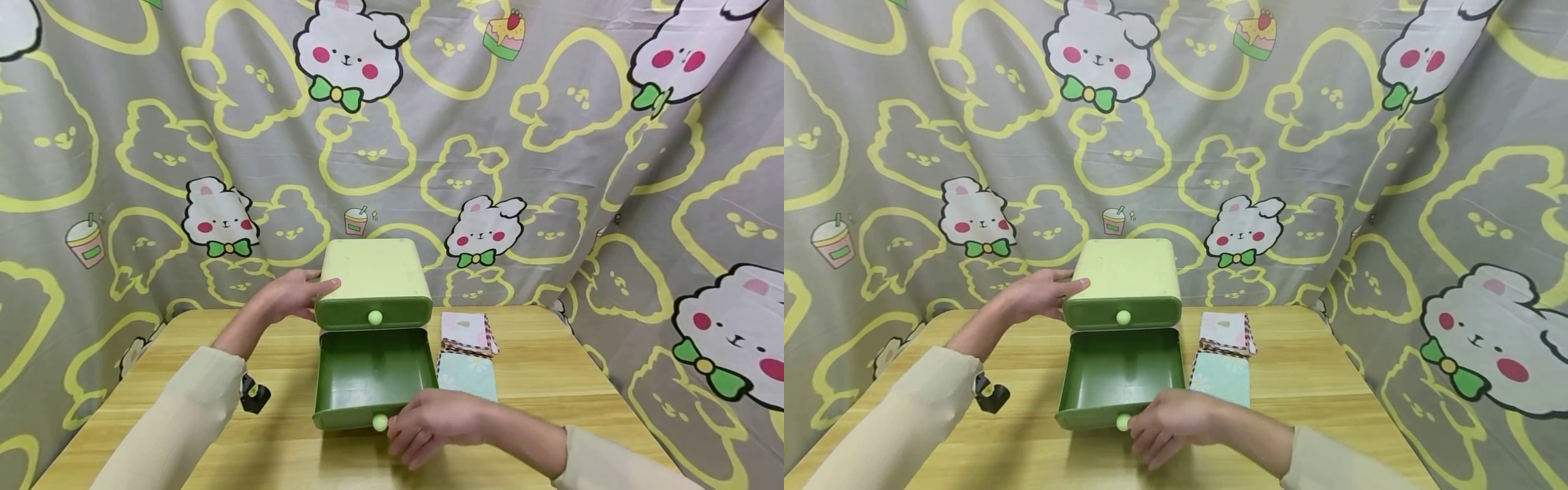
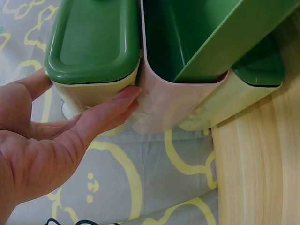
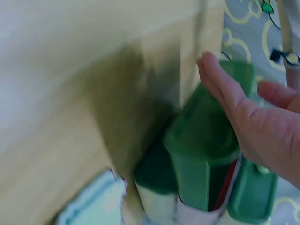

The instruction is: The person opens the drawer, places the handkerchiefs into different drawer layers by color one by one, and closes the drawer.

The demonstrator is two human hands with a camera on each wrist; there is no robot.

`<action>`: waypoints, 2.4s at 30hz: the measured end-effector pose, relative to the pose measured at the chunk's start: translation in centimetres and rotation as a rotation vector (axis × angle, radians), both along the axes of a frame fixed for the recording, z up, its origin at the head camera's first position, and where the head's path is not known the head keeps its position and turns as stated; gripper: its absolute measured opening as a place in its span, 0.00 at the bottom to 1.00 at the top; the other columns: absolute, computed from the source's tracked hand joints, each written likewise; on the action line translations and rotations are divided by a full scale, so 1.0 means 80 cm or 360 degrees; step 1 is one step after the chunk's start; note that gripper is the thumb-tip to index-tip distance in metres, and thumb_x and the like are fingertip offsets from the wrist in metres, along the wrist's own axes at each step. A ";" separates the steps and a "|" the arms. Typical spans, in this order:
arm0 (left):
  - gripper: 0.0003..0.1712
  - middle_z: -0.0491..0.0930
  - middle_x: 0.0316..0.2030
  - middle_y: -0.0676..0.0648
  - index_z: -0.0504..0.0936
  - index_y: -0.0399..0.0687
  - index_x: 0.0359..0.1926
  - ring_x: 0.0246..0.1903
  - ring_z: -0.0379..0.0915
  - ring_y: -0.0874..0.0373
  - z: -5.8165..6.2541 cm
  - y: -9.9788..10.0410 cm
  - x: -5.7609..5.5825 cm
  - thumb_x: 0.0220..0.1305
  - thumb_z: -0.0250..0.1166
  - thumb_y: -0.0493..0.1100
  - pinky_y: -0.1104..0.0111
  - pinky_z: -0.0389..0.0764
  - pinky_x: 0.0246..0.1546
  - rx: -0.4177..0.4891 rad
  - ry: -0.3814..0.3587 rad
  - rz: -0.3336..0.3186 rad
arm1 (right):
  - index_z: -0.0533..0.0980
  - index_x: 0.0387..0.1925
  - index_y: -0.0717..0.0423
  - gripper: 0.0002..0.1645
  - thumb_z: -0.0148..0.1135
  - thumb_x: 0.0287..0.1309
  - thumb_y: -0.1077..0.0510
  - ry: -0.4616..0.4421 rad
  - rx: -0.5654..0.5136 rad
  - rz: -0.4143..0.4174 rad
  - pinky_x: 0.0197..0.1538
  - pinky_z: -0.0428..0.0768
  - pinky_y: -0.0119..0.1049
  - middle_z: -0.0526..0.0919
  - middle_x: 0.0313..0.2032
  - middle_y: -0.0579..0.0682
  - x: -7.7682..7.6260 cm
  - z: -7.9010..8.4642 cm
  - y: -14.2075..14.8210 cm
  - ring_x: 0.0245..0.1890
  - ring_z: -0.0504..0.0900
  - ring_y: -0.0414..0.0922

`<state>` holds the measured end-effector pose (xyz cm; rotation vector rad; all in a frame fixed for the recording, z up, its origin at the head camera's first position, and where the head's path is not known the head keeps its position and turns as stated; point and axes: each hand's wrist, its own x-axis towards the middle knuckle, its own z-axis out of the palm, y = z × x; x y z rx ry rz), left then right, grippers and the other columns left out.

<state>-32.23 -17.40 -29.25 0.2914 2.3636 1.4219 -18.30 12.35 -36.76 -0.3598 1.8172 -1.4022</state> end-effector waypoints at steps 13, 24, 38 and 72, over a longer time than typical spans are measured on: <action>0.47 0.74 0.65 0.33 0.44 0.36 0.80 0.64 0.74 0.38 0.001 0.000 0.001 0.77 0.55 0.58 0.57 0.85 0.52 0.0011 -0.0001 -0.0014 | 0.78 0.53 0.74 0.23 0.54 0.74 0.55 0.0166 -0.0076 -0.0043 0.48 0.88 0.45 0.88 0.38 0.58 -0.049 0.058 0.037 0.36 0.88 0.47; 0.48 0.73 0.65 0.33 0.44 0.36 0.80 0.65 0.72 0.38 0.000 0.001 0.000 0.77 0.56 0.58 0.56 0.85 0.53 0.0007 0.0009 0.0000 | 0.70 0.62 0.77 0.26 0.50 0.76 0.57 0.0311 -0.0172 -0.0335 0.53 0.86 0.44 0.86 0.41 0.53 -0.091 0.076 0.083 0.41 0.89 0.46; 0.46 0.75 0.63 0.33 0.48 0.35 0.80 0.62 0.75 0.39 -0.003 0.001 0.001 0.77 0.55 0.58 0.56 0.85 0.52 -0.0002 0.0034 0.0008 | 0.63 0.69 0.76 0.31 0.50 0.76 0.56 0.0364 0.0064 -0.0778 0.62 0.81 0.50 0.72 0.64 0.75 -0.129 0.033 0.143 0.52 0.84 0.53; 0.45 0.76 0.62 0.33 0.48 0.35 0.79 0.62 0.76 0.40 -0.003 0.002 0.002 0.77 0.55 0.57 0.56 0.85 0.52 0.0011 0.0032 0.0036 | 0.65 0.60 0.75 0.33 0.57 0.71 0.50 0.0005 0.0090 -0.0800 0.51 0.86 0.43 0.78 0.45 0.61 -0.133 -0.098 0.224 0.42 0.80 0.48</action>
